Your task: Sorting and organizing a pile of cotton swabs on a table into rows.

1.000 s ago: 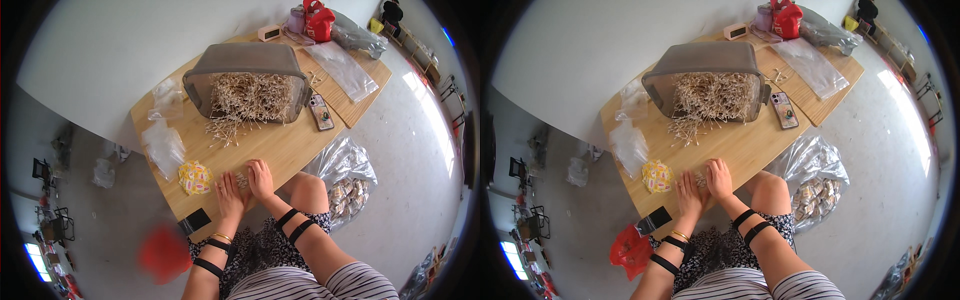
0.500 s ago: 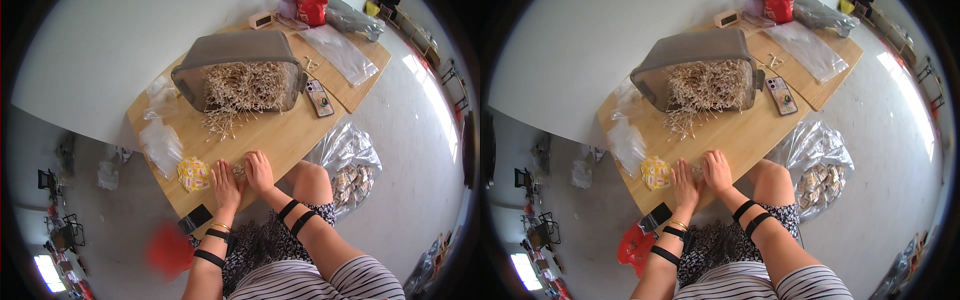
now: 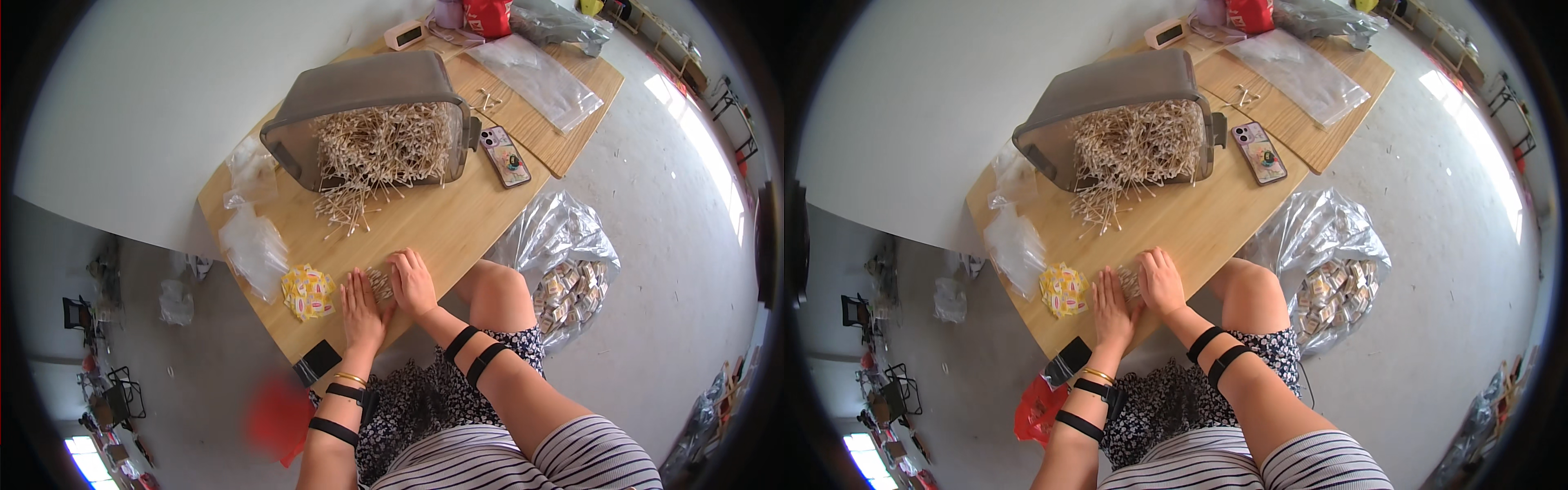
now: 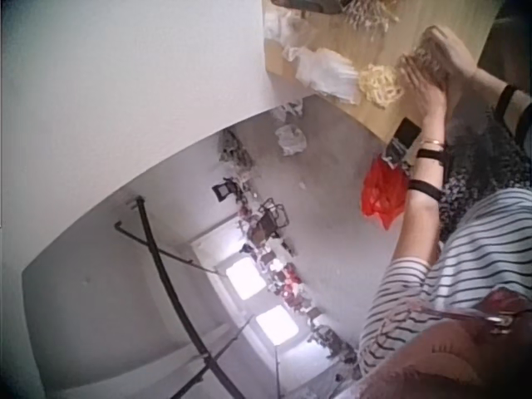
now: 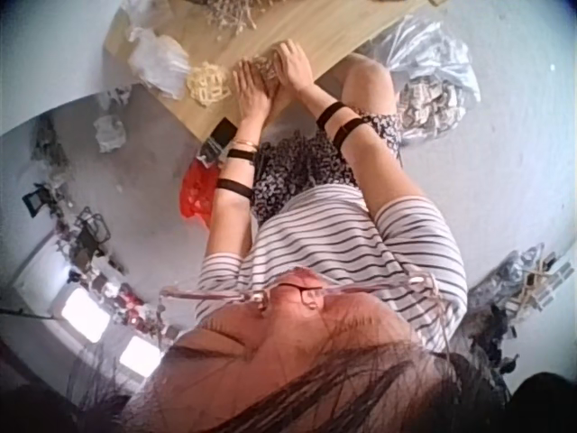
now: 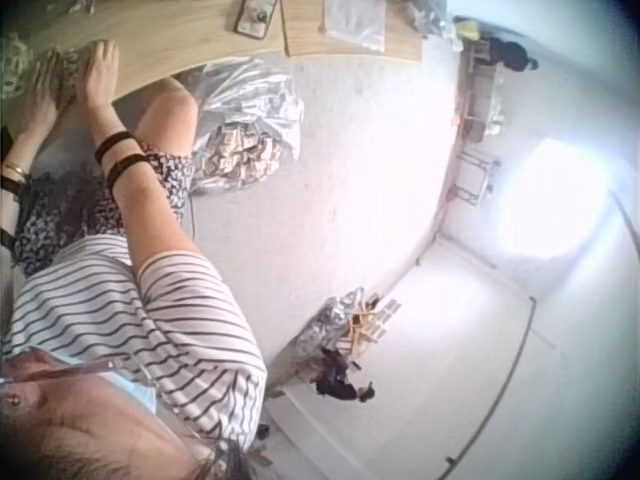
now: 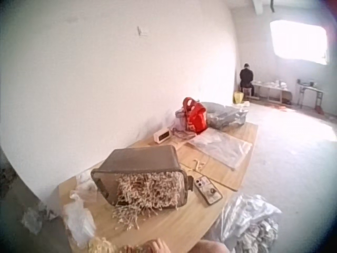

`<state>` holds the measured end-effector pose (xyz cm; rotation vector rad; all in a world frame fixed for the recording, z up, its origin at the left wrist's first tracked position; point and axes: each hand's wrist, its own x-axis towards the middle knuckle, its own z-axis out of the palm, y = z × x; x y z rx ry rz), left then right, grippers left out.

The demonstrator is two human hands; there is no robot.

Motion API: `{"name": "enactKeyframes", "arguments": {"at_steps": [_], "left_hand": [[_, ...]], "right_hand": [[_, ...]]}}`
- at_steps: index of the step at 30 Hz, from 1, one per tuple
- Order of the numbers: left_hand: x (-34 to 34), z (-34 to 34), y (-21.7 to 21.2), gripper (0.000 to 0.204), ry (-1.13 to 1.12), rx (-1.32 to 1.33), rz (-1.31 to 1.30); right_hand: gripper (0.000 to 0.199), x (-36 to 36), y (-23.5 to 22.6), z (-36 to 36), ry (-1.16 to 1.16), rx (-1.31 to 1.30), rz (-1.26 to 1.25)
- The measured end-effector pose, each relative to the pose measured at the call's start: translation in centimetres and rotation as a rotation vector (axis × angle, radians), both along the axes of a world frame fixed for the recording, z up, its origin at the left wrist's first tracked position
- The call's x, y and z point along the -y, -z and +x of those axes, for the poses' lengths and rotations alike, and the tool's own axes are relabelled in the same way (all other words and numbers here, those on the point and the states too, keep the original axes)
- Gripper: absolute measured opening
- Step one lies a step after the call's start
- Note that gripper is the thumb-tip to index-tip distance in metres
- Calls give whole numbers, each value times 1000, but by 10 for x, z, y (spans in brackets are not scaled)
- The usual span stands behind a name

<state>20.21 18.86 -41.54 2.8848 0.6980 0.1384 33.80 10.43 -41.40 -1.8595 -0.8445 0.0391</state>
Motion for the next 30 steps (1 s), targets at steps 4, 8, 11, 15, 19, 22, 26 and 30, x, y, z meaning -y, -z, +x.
{"name": "enactKeyframes", "arguments": {"at_steps": [4,8,11,15,19,22,26,30], "left_hand": [[6,-1,-1,97,-12,-75,72],[14,-2,-5,98,-28,-29,120],[18,-12,2,99,-72,-42,105],[16,-5,4,98,-63,14,-18],[13,-3,4,96,-54,53,46],[10,0,2,92,-37,117,20],[8,6,5,86,-55,101,-56],[7,0,8,85,-70,47,-56]], "right_hand": [[19,-2,1,-1,10,19,13],[19,1,7,4,17,36,-21],[18,0,0,0,10,29,-21],[17,-1,-1,2,13,29,-7],[18,-1,-2,1,-18,18,-7],[24,-2,-3,-1,-78,-25,-12],[32,-27,-6,-19,-295,-199,91],[35,-32,-5,-16,-370,-213,158]]}}
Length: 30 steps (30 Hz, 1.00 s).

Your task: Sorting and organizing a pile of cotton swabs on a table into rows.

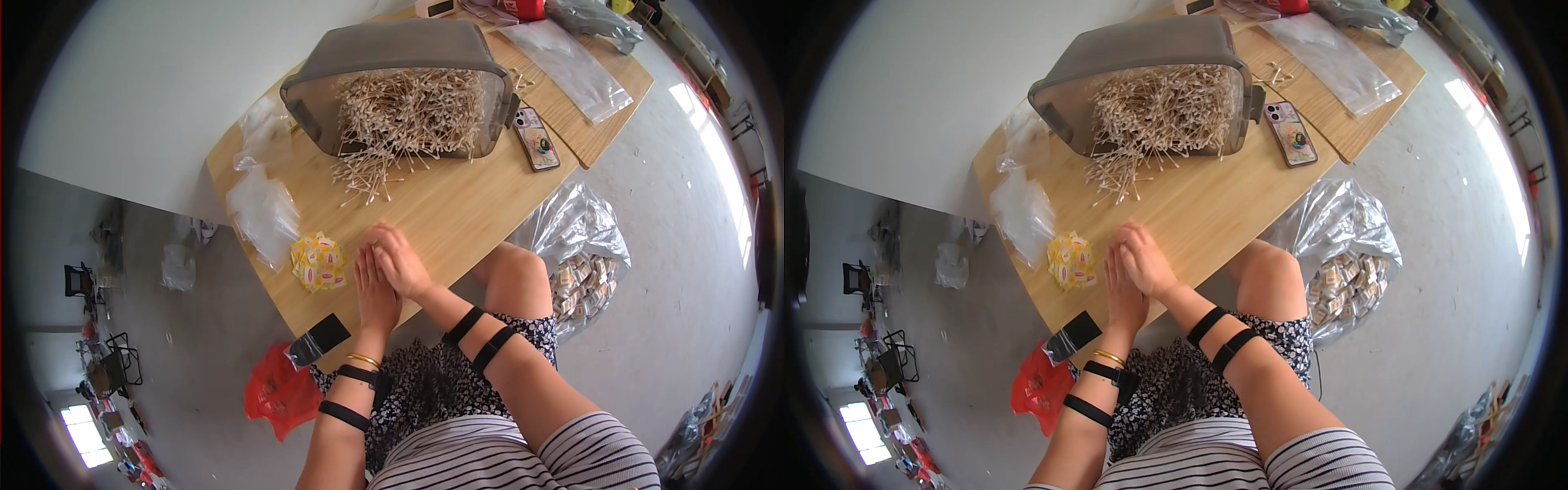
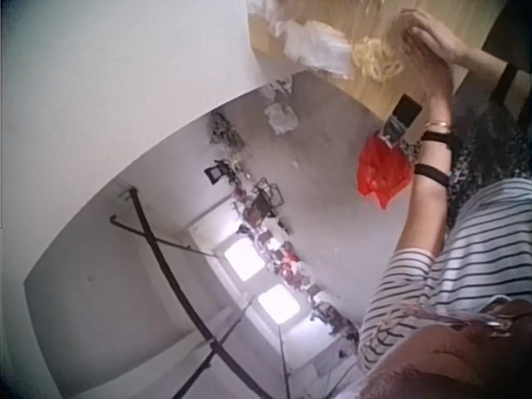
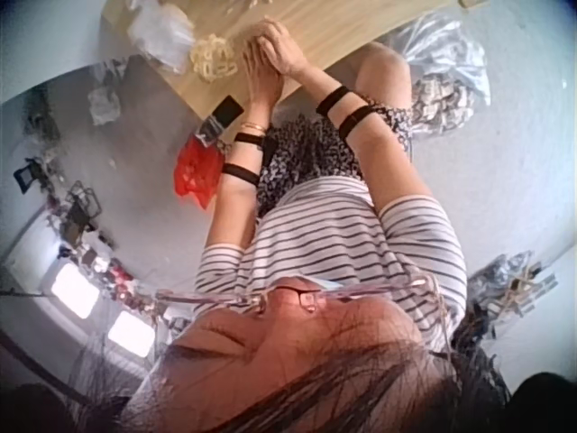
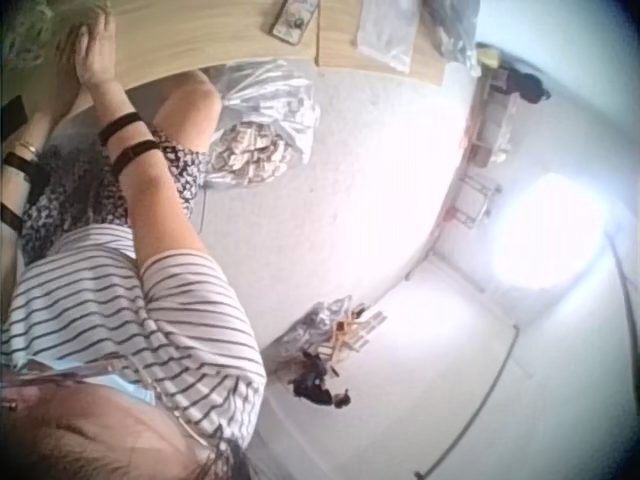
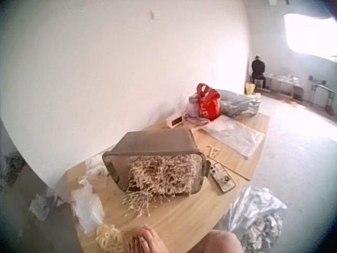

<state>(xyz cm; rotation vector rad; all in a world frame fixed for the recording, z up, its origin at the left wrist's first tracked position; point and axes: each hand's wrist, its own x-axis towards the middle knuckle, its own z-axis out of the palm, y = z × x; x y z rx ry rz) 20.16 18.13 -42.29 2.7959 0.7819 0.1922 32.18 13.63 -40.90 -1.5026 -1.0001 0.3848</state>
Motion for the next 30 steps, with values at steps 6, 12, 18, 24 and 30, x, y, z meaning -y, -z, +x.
{"name": "enactKeyframes", "arguments": {"at_steps": [6,12,18,24,30], "left_hand": [[-6,0,-2,90,-27,-19,124],[-19,13,-10,95,-20,-58,158],[0,2,-5,94,-11,-30,152],[-10,0,-12,92,39,19,-29],[6,7,-8,99,9,-95,194]], "right_hand": [[33,31,-5,52,424,370,-289],[38,33,9,49,349,496,-385],[37,35,6,48,333,490,-388],[36,35,9,51,356,489,-379],[37,34,9,50,357,511,-379]]}}
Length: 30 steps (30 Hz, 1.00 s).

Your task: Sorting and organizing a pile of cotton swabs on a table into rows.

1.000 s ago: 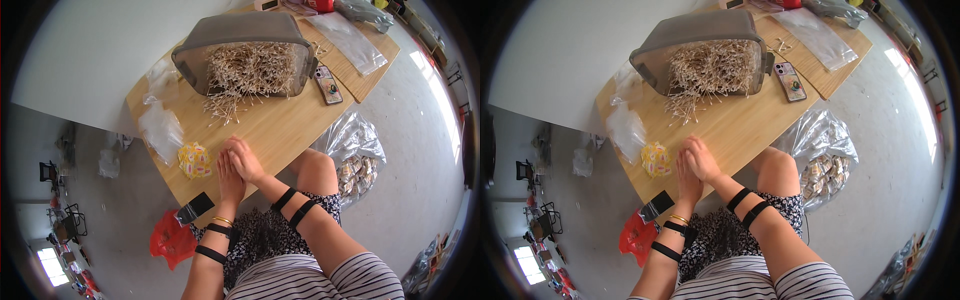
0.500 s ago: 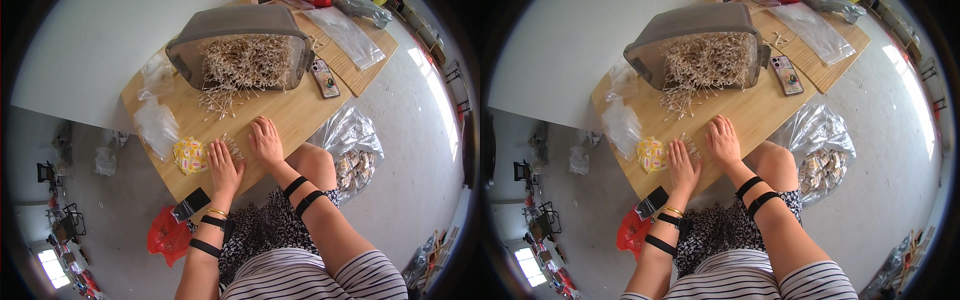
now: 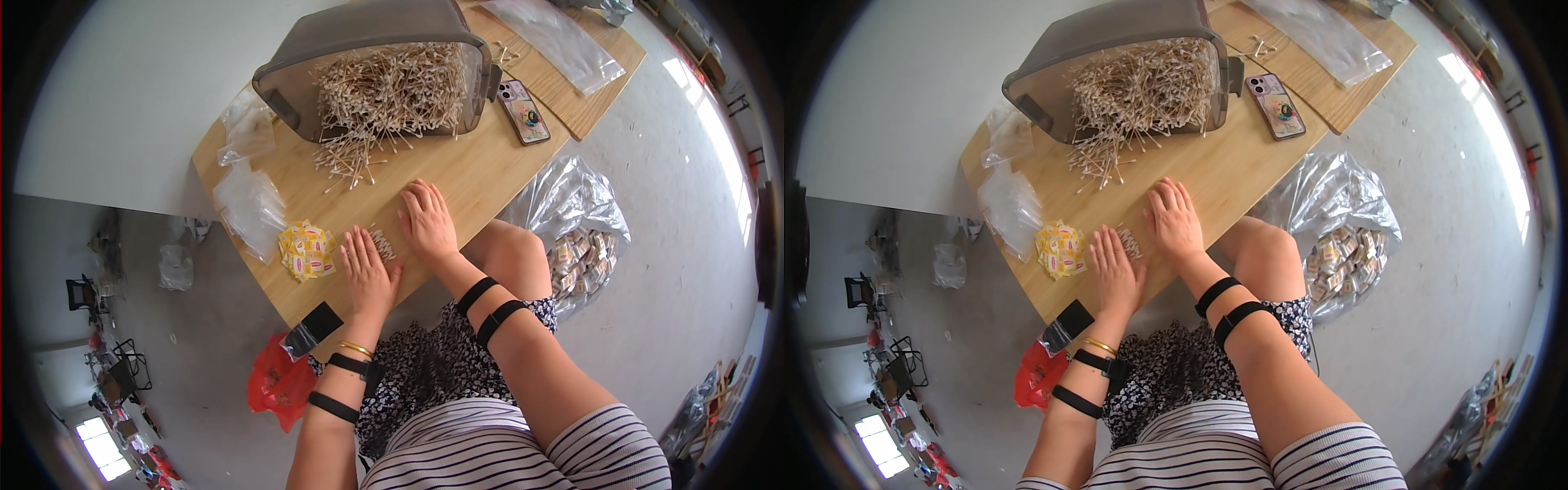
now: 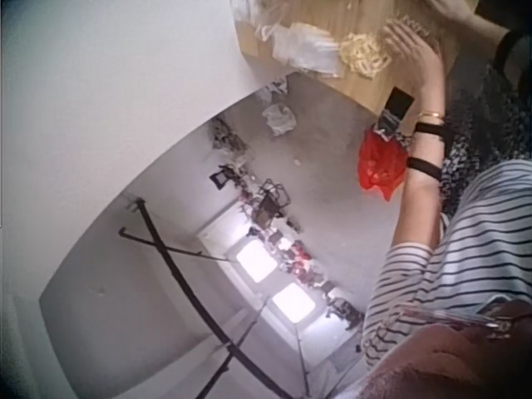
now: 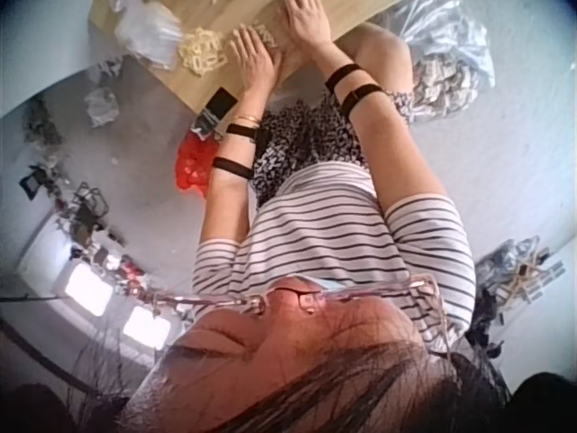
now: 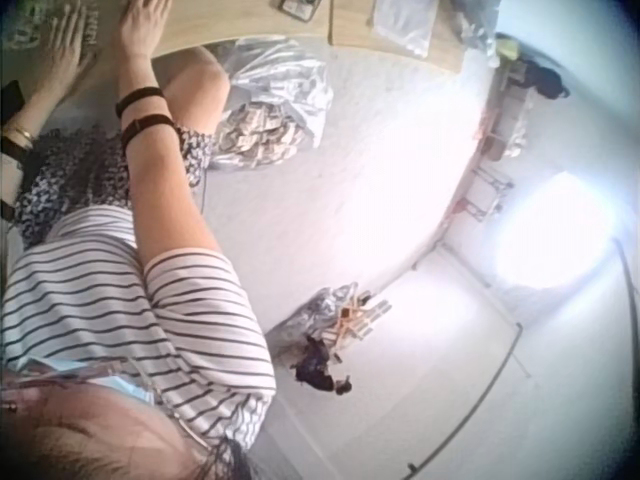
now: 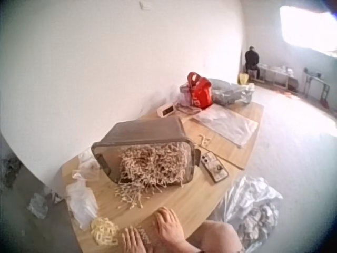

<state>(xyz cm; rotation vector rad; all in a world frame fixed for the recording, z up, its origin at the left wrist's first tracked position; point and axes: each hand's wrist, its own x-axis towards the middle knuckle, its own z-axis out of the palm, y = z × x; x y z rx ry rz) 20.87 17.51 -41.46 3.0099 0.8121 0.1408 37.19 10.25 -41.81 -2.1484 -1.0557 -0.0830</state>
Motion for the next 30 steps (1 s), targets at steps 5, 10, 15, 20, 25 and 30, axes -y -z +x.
{"name": "enactKeyframes", "arguments": {"at_steps": [5,10,15,20,25,30], "left_hand": [[-16,20,2,103,-12,91,-49],[-22,19,2,107,12,84,-43],[-2,-1,3,104,53,21,-2],[12,-14,-5,101,79,-21,-45],[25,-25,-8,96,90,-30,-76],[30,-28,-13,94,84,-35,-106]], "right_hand": [[38,2,0,0,11,-1,-10],[38,0,1,-1,19,3,-7],[37,0,1,-1,14,-3,-15],[37,1,-2,-1,5,-4,-6],[37,1,0,0,5,5,8],[36,1,2,0,12,14,-4]]}}
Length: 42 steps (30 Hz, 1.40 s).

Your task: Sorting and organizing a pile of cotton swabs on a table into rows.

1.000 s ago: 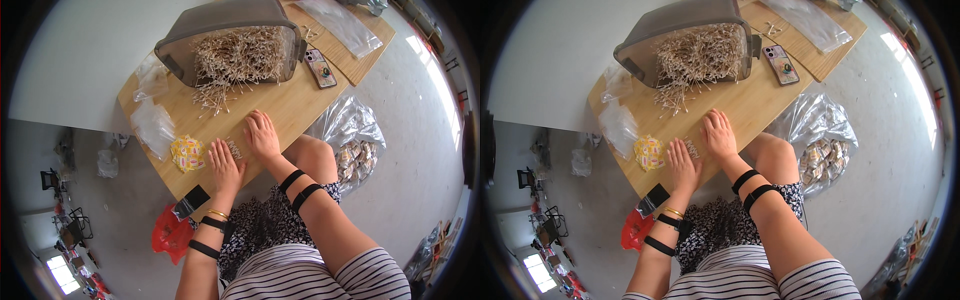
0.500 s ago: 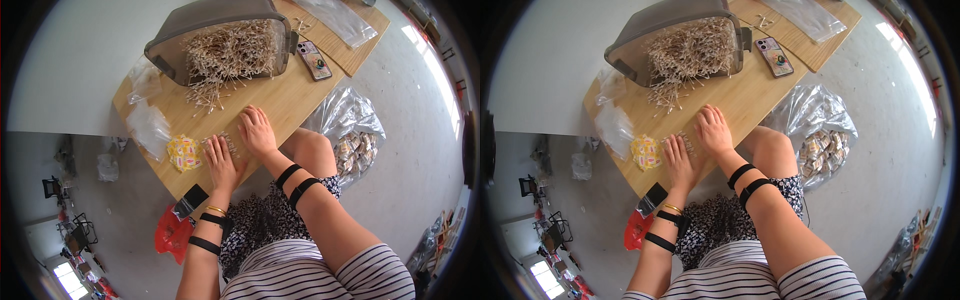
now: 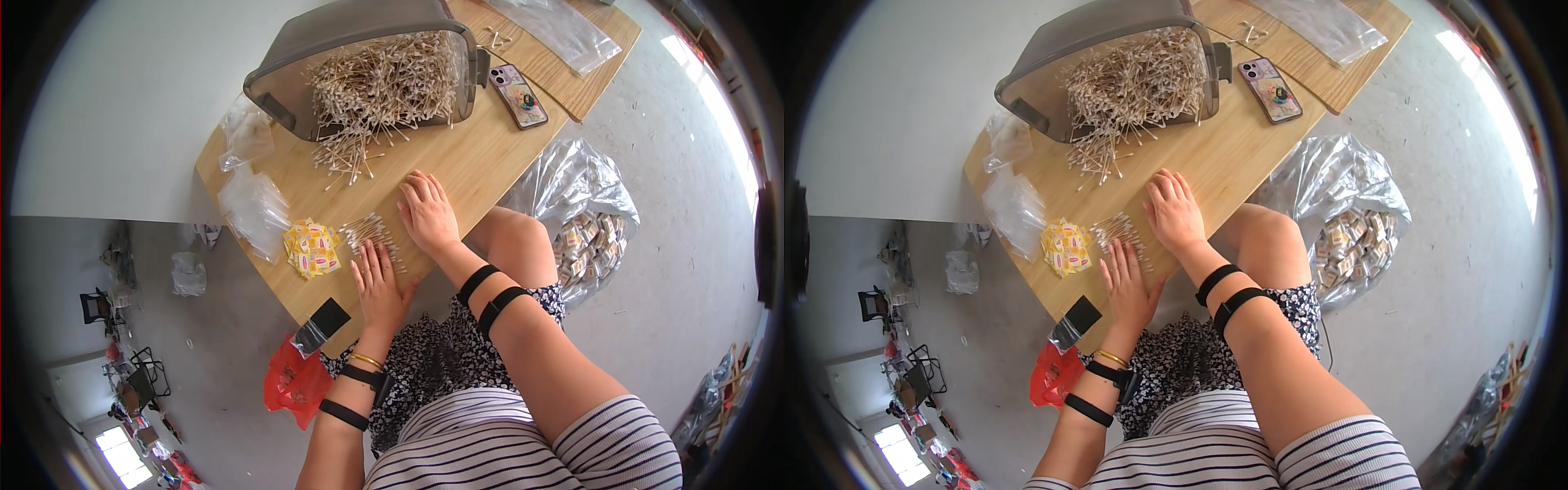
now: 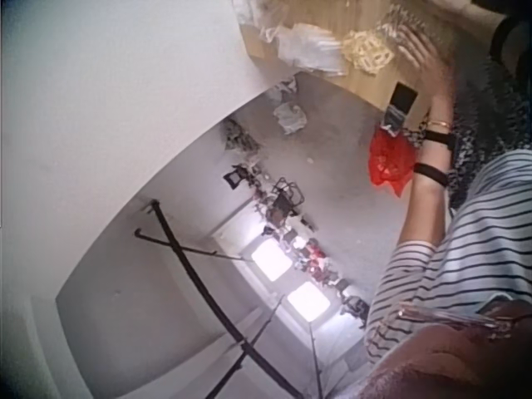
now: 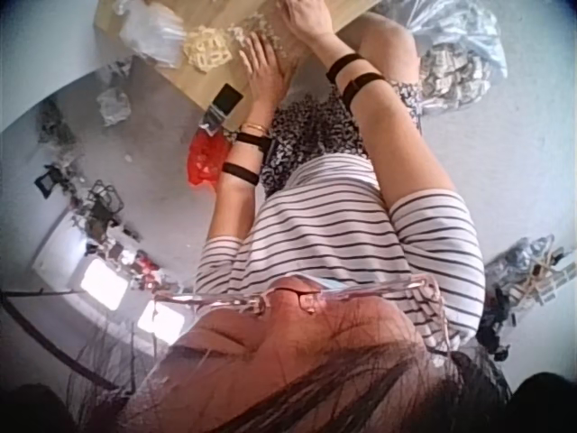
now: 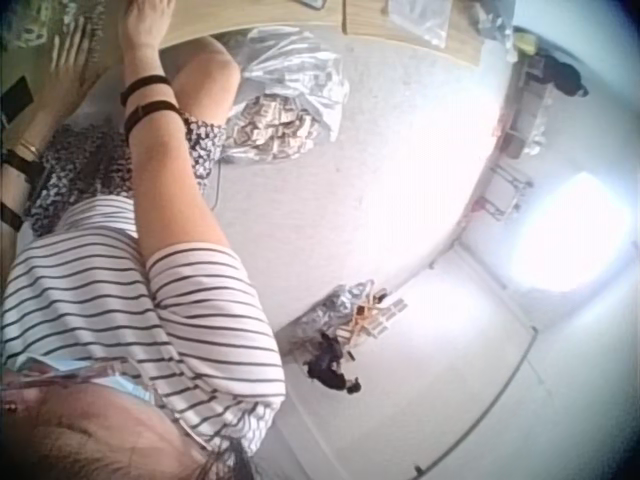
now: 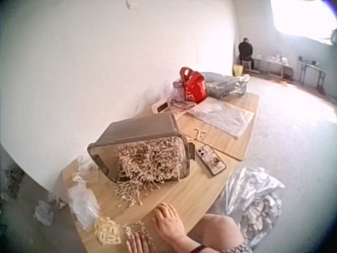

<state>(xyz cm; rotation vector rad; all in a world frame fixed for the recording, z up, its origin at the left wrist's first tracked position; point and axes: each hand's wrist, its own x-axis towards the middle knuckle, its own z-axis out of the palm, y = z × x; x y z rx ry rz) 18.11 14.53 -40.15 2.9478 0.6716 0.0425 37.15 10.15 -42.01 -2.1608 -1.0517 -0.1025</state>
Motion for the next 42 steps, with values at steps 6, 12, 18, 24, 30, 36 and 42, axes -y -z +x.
{"name": "enactKeyframes", "arguments": {"at_steps": [6,12,18,24,30,36,42], "left_hand": [[7,-3,0,92,-24,-3,-15],[16,-10,1,91,-49,-26,-6],[25,-11,0,89,-64,-18,-16],[28,-13,-2,89,-68,-17,-22],[3,8,-1,95,-33,48,-4],[-17,22,7,98,-54,-13,77],[-6,9,8,97,-41,13,-19]], "right_hand": [[36,0,-1,0,-2,-4,-9],[36,-1,-1,0,2,1,-4],[35,-1,0,0,0,4,-7],[35,0,0,0,3,13,-17],[35,0,-1,1,0,11,5],[35,-2,1,-1,8,12,-6],[35,0,0,0,6,7,-15]]}}
